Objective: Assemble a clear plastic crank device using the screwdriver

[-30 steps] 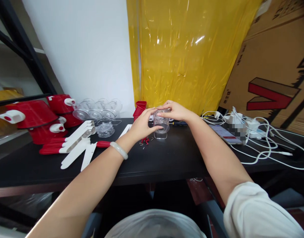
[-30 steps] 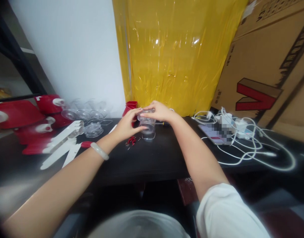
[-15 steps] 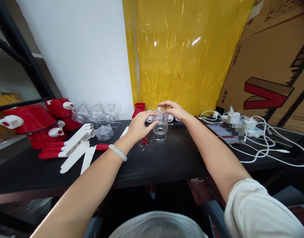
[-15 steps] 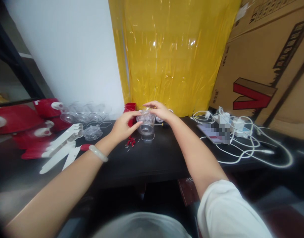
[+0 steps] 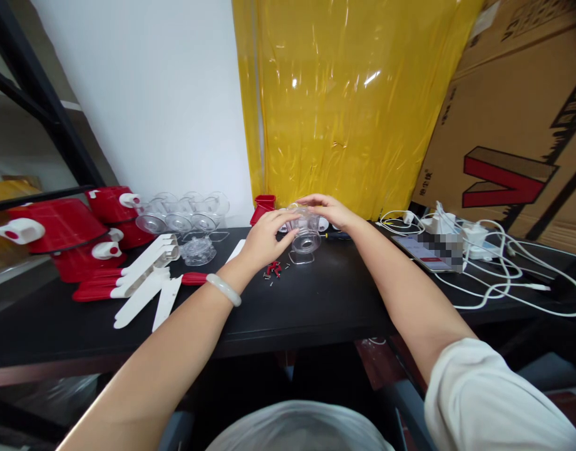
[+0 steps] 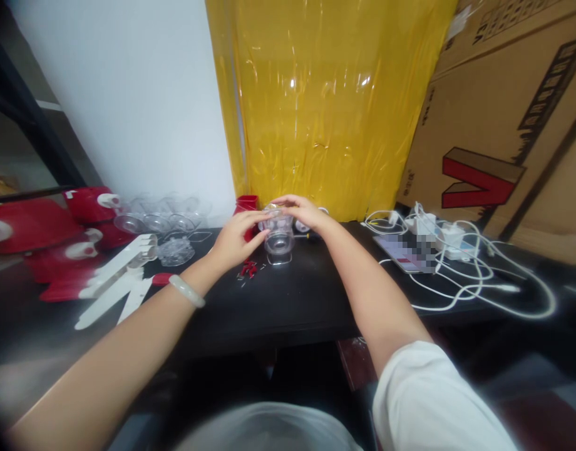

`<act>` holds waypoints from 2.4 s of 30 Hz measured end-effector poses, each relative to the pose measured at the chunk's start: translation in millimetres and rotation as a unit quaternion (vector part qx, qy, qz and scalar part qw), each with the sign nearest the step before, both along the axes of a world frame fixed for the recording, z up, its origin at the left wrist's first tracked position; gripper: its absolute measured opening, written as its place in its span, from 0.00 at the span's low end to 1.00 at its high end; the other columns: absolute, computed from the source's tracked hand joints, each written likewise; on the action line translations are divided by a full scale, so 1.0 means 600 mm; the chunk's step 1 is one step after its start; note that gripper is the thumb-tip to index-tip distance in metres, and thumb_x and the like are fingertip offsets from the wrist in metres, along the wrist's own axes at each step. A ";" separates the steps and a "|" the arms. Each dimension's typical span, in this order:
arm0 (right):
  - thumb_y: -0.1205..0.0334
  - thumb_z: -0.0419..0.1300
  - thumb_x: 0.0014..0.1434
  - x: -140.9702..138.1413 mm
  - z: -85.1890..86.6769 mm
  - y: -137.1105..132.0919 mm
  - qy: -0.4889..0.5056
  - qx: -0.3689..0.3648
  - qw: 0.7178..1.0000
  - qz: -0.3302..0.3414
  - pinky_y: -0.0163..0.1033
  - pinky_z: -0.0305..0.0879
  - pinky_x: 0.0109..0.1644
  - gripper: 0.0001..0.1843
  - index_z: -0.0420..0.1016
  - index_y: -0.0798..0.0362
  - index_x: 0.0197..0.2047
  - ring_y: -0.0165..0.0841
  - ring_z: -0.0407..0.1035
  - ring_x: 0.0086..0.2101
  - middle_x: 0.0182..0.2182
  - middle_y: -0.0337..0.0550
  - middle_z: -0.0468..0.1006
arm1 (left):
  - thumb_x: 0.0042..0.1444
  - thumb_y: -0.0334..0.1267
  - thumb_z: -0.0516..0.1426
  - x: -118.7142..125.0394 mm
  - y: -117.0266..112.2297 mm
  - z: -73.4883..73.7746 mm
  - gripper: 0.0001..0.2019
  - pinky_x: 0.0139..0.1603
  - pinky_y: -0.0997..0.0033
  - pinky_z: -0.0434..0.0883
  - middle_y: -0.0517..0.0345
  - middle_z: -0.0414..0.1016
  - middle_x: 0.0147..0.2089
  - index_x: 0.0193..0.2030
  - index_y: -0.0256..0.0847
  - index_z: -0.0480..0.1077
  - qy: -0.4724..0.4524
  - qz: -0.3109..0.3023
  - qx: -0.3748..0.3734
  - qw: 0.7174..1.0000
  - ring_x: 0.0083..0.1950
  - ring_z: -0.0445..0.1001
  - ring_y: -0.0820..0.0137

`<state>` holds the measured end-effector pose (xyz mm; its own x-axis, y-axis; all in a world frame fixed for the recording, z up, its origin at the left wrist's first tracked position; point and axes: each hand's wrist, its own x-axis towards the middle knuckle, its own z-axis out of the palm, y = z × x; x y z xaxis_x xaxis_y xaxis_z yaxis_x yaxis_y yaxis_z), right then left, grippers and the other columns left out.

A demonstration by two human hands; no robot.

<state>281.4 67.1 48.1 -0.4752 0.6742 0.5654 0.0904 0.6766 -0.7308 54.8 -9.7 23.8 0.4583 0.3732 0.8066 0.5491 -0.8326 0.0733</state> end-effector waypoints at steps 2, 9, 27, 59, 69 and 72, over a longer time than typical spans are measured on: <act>0.62 0.63 0.54 0.000 -0.003 0.003 0.009 -0.009 1.000 0.002 0.51 0.60 0.62 0.15 0.78 0.49 0.46 0.37 0.71 0.51 0.48 0.42 0.80 | 0.62 0.41 0.56 0.001 -0.004 0.000 0.18 0.62 0.51 0.66 0.52 0.72 0.58 0.58 0.47 0.69 0.009 0.005 0.001 1.000 0.60 0.69 0.62; 0.64 0.63 0.54 -0.003 -0.005 0.005 0.006 0.004 1.000 -0.013 0.50 0.61 0.61 0.15 0.79 0.50 0.47 0.36 0.71 0.51 0.48 0.44 0.79 | 0.62 0.42 0.56 0.004 -0.010 0.002 0.17 0.63 0.54 0.66 0.52 0.70 0.57 0.58 0.48 0.69 0.019 0.017 -0.012 1.000 0.60 0.68 0.62; 0.57 0.62 0.58 -0.006 -0.016 0.016 0.011 0.033 0.997 -0.071 0.50 0.65 0.57 0.11 0.80 0.50 0.43 0.36 0.74 0.45 0.44 0.44 0.81 | 0.62 0.39 0.56 0.000 -0.002 -0.002 0.21 0.65 0.51 0.64 0.52 0.68 0.61 0.61 0.48 0.66 0.028 0.031 -0.021 0.999 0.63 0.65 0.61; 0.55 0.63 0.59 0.175 -0.138 0.029 -0.424 0.104 0.823 -0.364 0.43 0.63 0.55 0.21 0.78 0.56 0.52 0.43 0.69 0.47 0.44 0.55 0.74 | 0.56 0.41 0.61 -0.034 -0.030 -0.025 0.07 0.37 0.68 0.66 0.54 0.72 0.39 0.36 0.41 0.71 0.290 0.104 -0.175 0.935 0.39 0.72 0.65; 0.52 0.67 0.54 0.154 -0.145 0.024 -0.371 0.104 0.849 -0.361 0.45 0.64 0.52 0.16 0.77 0.53 0.41 0.42 0.68 0.44 0.40 0.50 0.74 | 0.57 0.36 0.59 -0.018 -0.032 -0.042 0.04 0.45 0.63 0.69 0.52 0.72 0.43 0.38 0.40 0.71 0.276 0.108 -0.171 0.939 0.45 0.72 0.62; 0.55 0.68 0.52 0.151 -0.147 0.027 -0.368 0.084 0.865 -0.330 0.43 0.66 0.50 0.18 0.77 0.54 0.45 0.39 0.71 0.42 0.39 0.48 0.78 | 0.58 0.35 0.59 -0.016 -0.026 -0.045 0.03 0.46 0.64 0.69 0.51 0.71 0.41 0.35 0.39 0.71 0.269 0.096 -0.189 0.939 0.44 0.72 0.63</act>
<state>371.8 83.1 -39.8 -0.2910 0.8741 0.3890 0.8965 0.3911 -0.2081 45.1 -25.2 -2.9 0.6562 0.7045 0.2704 0.7293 -0.6841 0.0125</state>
